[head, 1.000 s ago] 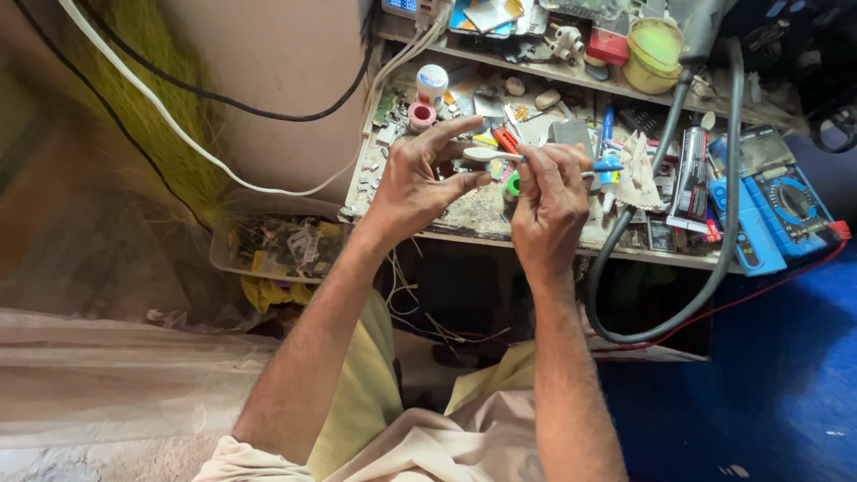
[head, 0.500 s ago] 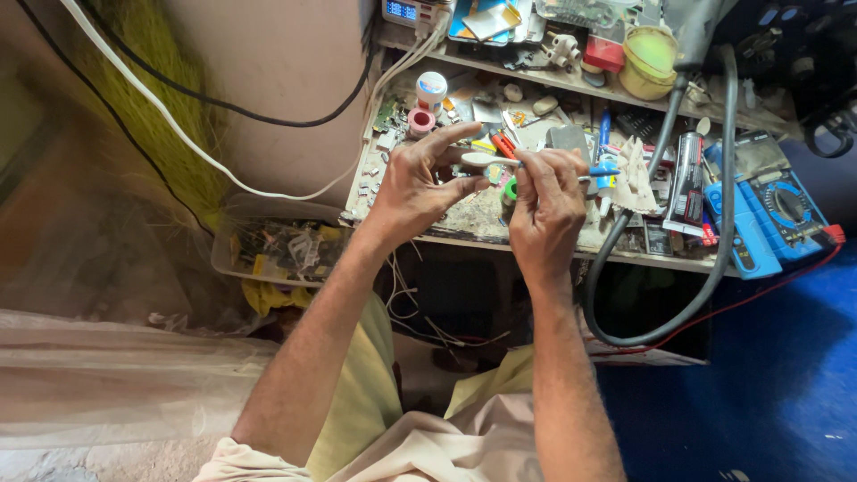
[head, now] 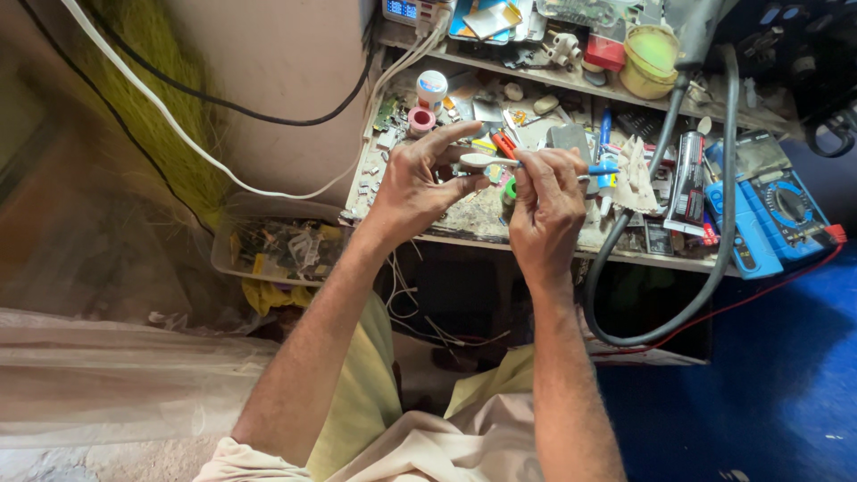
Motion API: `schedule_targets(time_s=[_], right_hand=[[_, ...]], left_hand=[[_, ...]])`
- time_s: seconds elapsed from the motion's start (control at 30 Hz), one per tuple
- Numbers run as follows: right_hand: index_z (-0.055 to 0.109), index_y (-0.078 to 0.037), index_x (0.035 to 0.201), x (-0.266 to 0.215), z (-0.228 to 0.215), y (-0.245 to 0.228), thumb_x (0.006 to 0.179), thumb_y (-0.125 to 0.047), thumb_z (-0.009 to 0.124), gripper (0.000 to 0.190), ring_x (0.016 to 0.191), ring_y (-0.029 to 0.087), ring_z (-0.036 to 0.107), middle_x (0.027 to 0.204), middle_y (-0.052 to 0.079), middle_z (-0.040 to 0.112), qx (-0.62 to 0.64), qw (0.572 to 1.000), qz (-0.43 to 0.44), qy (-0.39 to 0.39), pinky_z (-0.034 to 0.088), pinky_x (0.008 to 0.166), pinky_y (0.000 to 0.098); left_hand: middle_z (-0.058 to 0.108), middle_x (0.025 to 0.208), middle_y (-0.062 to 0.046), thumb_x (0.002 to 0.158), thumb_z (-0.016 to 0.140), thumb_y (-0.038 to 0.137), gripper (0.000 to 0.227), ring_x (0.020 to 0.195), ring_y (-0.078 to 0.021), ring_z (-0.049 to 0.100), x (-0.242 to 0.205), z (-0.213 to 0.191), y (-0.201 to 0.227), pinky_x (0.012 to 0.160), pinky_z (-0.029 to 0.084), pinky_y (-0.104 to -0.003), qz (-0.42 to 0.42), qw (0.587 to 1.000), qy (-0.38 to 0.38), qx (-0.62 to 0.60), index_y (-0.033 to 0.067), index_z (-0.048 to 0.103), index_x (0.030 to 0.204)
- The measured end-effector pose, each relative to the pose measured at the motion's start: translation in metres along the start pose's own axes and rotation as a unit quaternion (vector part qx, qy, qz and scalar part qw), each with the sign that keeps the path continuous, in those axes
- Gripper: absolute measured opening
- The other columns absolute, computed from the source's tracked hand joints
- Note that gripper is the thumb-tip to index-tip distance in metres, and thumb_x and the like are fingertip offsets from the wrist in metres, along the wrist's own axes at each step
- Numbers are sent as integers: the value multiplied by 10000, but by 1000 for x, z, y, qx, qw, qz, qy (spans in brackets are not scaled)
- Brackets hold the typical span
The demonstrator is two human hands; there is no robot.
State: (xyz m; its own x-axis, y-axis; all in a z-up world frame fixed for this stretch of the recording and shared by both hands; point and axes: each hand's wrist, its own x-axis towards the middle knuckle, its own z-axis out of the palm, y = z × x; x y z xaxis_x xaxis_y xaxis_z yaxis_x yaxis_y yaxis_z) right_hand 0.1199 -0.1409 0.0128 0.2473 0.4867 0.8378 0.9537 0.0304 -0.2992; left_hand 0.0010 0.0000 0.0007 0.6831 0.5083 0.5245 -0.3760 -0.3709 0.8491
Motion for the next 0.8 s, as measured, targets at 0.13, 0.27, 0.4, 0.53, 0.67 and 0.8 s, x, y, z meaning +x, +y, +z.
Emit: schedule_targets(time_s=[0.13, 0.27, 0.4, 0.53, 0.67, 0.8], right_hand=[[708, -32, 1201, 0, 1, 0, 1034, -27, 665, 173, 1117, 318, 629, 1083, 111, 674, -17, 1000, 26, 3, 436, 1157, 515], [702, -22, 1201, 0, 0, 1, 1034, -26, 661, 172, 1141, 320, 631, 1101, 111, 680, 0, 1000, 11, -3, 422, 1170, 521], [704, -24, 1207, -1, 0, 1, 1034, -22, 655, 179, 1138, 323, 633, 1105, 114, 682, -6, 1000, 15, 1, 420, 1173, 523], [705, -26, 1201, 0, 1, 0, 1036, -22, 659, 172, 1128, 323, 635, 1096, 115, 681, -10, 1000, 19, 1, 427, 1161, 513], [704, -23, 1199, 0, -1, 1, 1026, -19, 660, 179, 1140, 329, 624, 1105, 120, 679, -4, 1000, 16, 3, 426, 1155, 506], [702, -20, 1195, -1, -3, 1, 1019, -16, 664, 180, 1153, 333, 619, 1111, 119, 676, -4, 1000, 13, 10, 423, 1151, 509]], left_hand=[[762, 1203, -146, 864, 842, 52, 635, 1098, -170, 749, 0, 0, 1, 916, 652, -306, -17, 1000, -3, 6, 9, 551, 1426], [759, 1214, -152, 868, 840, 47, 627, 1111, -173, 745, 1, 0, 1, 931, 650, -313, -4, 1000, -2, -9, 0, 553, 1424], [775, 1180, -141, 866, 842, 55, 629, 1084, -165, 754, 0, 0, 1, 903, 650, -304, -18, 1000, -4, 5, 2, 558, 1425], [770, 1188, -137, 864, 844, 56, 638, 1095, -162, 749, 0, 0, 2, 911, 648, -297, -16, 1000, -1, 8, 3, 553, 1429], [762, 1216, -144, 866, 835, 41, 638, 1096, -162, 738, 0, 2, 1, 910, 641, -299, -24, 1000, 4, -11, 3, 553, 1437], [746, 1254, -148, 870, 827, 24, 647, 1126, -160, 733, -1, 2, 2, 935, 632, -297, -22, 1000, -2, -19, 3, 539, 1449]])
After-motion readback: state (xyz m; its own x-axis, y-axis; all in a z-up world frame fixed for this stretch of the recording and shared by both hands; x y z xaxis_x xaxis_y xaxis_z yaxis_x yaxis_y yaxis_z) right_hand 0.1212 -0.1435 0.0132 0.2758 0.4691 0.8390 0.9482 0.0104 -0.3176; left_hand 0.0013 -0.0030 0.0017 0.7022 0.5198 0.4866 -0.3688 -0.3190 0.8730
